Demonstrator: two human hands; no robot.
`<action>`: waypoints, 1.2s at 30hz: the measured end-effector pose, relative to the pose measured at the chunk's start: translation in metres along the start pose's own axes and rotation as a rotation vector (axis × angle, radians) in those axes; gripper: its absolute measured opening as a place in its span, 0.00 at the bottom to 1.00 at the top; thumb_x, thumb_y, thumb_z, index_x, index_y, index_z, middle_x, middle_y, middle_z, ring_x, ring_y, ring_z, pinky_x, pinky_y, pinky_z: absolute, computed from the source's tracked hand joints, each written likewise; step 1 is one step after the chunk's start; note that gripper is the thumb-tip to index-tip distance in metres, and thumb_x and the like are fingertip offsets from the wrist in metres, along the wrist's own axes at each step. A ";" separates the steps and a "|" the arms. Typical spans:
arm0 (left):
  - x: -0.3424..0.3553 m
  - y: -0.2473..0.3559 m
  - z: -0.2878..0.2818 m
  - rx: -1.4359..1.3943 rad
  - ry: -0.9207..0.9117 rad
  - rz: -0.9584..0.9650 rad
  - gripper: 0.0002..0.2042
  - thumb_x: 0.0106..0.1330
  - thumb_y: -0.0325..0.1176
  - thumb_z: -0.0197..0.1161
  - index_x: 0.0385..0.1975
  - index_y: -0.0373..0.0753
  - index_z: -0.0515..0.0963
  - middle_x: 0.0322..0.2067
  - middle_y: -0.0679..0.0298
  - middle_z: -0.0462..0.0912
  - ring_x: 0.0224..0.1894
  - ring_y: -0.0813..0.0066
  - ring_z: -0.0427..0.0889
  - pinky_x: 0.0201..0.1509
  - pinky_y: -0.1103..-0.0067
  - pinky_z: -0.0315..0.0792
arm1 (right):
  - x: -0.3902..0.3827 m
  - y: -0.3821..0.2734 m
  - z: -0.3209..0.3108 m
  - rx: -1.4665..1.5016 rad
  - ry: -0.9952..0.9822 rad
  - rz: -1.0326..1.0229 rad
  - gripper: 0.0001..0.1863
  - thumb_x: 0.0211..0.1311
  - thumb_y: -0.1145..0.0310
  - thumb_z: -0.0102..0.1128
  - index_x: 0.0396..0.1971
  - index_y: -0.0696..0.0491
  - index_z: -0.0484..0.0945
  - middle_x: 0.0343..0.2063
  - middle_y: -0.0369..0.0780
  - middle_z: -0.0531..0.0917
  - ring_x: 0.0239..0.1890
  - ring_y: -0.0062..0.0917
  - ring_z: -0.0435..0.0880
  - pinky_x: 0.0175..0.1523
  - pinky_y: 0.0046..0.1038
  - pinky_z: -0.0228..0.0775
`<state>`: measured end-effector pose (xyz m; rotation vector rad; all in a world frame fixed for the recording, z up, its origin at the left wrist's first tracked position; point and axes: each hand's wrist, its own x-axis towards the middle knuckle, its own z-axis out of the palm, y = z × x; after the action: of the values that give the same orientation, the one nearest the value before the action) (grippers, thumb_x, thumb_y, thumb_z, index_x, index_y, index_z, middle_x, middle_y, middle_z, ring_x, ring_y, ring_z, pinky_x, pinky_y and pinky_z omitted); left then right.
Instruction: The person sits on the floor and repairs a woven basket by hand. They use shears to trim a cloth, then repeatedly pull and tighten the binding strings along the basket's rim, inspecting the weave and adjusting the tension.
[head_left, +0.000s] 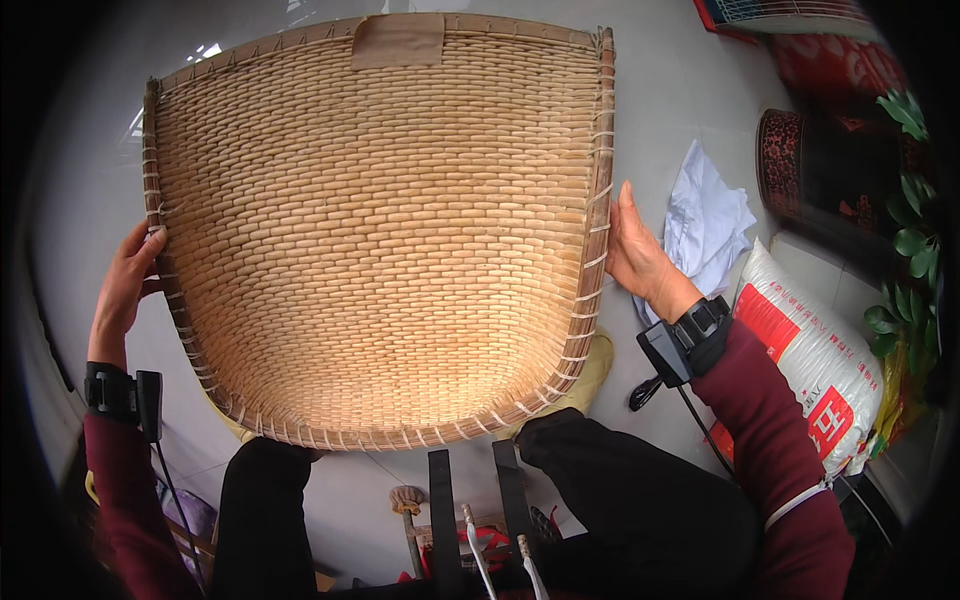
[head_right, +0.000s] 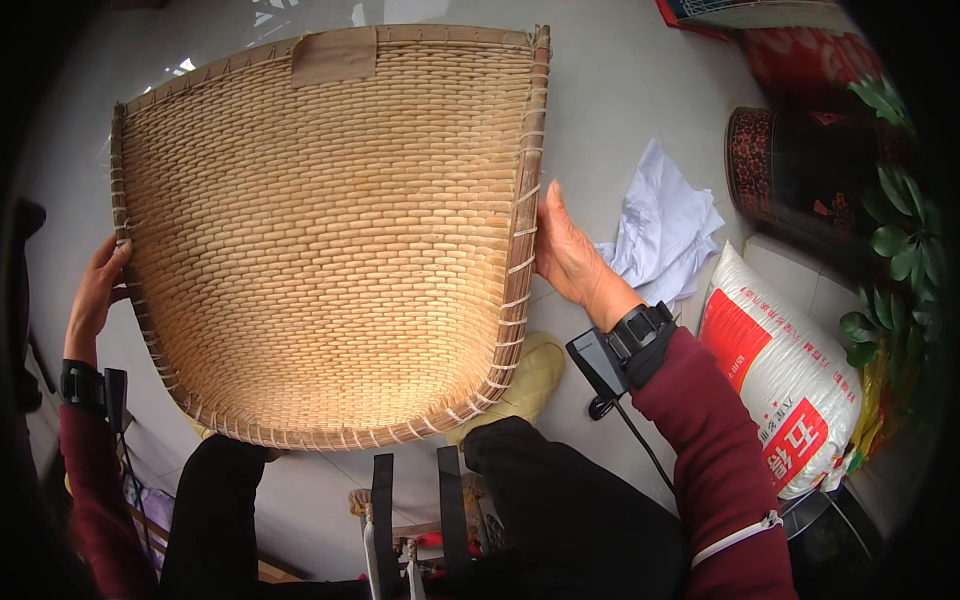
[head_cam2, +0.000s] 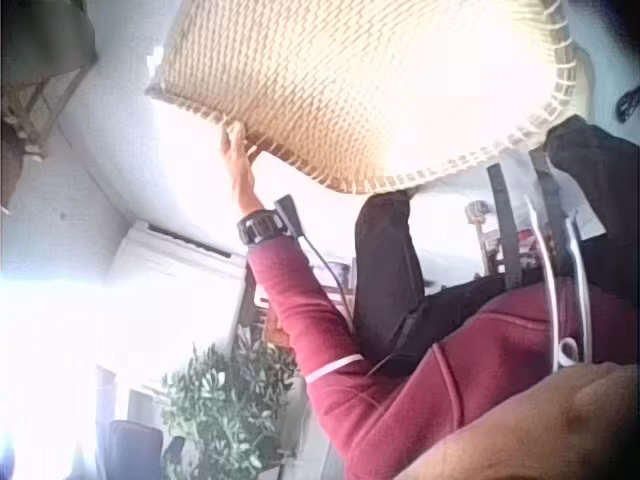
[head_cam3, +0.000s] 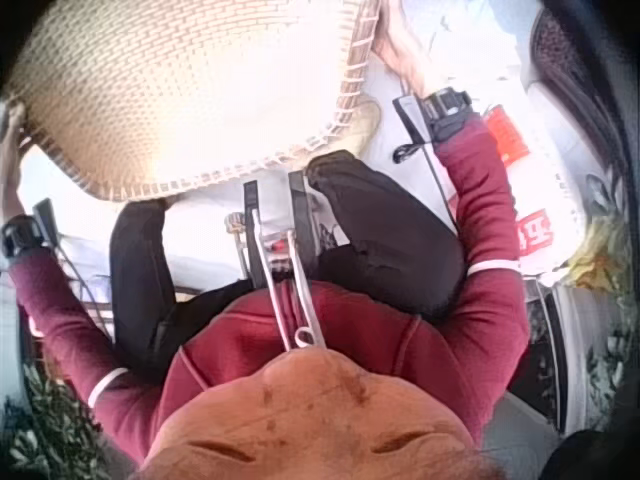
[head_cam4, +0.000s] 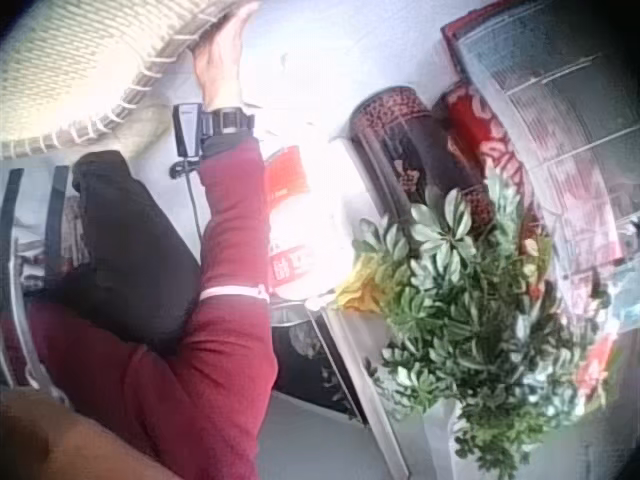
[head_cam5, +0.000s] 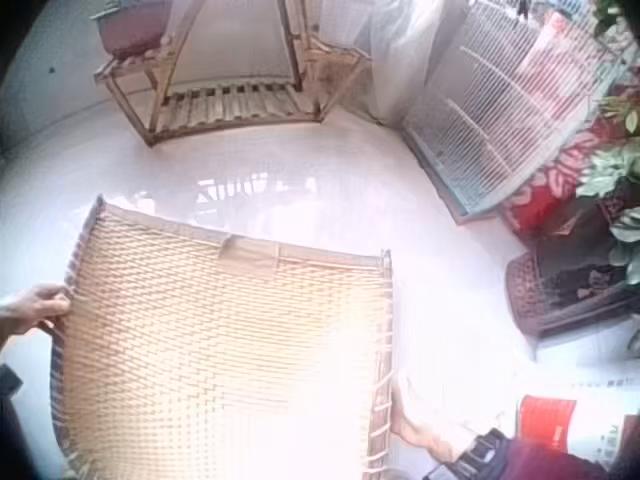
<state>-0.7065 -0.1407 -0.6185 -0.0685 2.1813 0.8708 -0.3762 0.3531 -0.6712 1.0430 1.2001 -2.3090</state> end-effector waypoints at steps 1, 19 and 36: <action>0.003 0.006 0.002 0.017 -0.025 -0.043 0.25 0.71 0.44 0.54 0.63 0.40 0.63 0.47 0.63 0.77 0.44 0.77 0.78 0.46 0.77 0.76 | 0.000 -0.005 0.003 0.027 -0.059 0.012 0.47 0.61 0.30 0.38 0.70 0.50 0.50 0.68 0.41 0.59 0.69 0.31 0.58 0.68 0.37 0.58; -0.130 0.196 0.035 0.137 -0.149 0.200 0.25 0.66 0.43 0.61 0.53 0.28 0.69 0.40 0.54 0.80 0.36 0.69 0.81 0.40 0.77 0.77 | -0.154 -0.161 0.163 -1.057 0.274 -0.384 0.40 0.44 0.74 0.52 0.66 0.49 0.59 0.42 0.50 0.80 0.41 0.39 0.81 0.48 0.35 0.72; -0.495 0.187 0.067 -1.283 -0.090 0.682 0.26 0.59 0.21 0.51 0.60 0.32 0.61 0.55 0.57 0.71 0.59 0.65 0.72 0.63 0.69 0.68 | -0.413 -0.068 0.325 -1.793 0.370 -1.511 0.36 0.45 0.78 0.55 0.61 0.44 0.71 0.54 0.48 0.75 0.53 0.43 0.77 0.54 0.39 0.72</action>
<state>-0.3739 -0.0645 -0.2078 0.0976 1.2058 2.4553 -0.2845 0.1151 -0.2062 -0.4123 3.5562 -0.2020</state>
